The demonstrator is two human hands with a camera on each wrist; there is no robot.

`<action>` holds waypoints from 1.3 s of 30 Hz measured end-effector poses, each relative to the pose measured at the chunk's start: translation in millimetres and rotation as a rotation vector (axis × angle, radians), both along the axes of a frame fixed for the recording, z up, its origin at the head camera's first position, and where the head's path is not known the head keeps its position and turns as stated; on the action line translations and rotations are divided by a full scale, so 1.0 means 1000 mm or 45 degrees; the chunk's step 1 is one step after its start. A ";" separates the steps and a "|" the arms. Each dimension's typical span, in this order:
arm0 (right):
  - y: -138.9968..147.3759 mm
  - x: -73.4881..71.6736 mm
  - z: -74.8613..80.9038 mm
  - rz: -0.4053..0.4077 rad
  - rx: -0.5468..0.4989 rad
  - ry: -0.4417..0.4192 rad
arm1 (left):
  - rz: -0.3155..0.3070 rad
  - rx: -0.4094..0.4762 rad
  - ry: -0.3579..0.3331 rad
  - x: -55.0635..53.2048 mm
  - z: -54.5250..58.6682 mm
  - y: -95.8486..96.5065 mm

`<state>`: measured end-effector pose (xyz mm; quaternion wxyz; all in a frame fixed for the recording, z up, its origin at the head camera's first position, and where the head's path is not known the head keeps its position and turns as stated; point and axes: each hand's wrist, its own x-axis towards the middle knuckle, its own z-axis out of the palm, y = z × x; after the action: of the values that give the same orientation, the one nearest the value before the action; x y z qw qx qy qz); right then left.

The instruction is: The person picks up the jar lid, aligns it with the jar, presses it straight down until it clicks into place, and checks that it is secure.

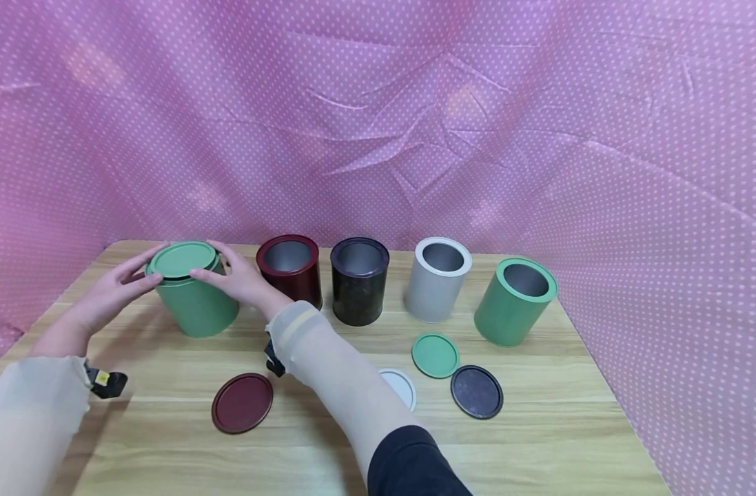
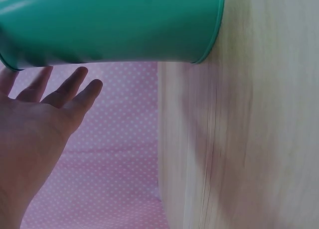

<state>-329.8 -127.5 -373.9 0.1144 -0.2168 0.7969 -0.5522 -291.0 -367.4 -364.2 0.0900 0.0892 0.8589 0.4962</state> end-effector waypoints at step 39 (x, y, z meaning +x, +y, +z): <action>-0.004 -0.002 0.003 -0.002 0.186 0.096 | -0.019 -0.065 0.223 -0.009 -0.012 -0.002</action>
<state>-331.9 -131.9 -370.8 0.0993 -0.2279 0.8390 -0.4840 -300.0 -369.7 -376.0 0.0205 0.1362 0.8751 0.4639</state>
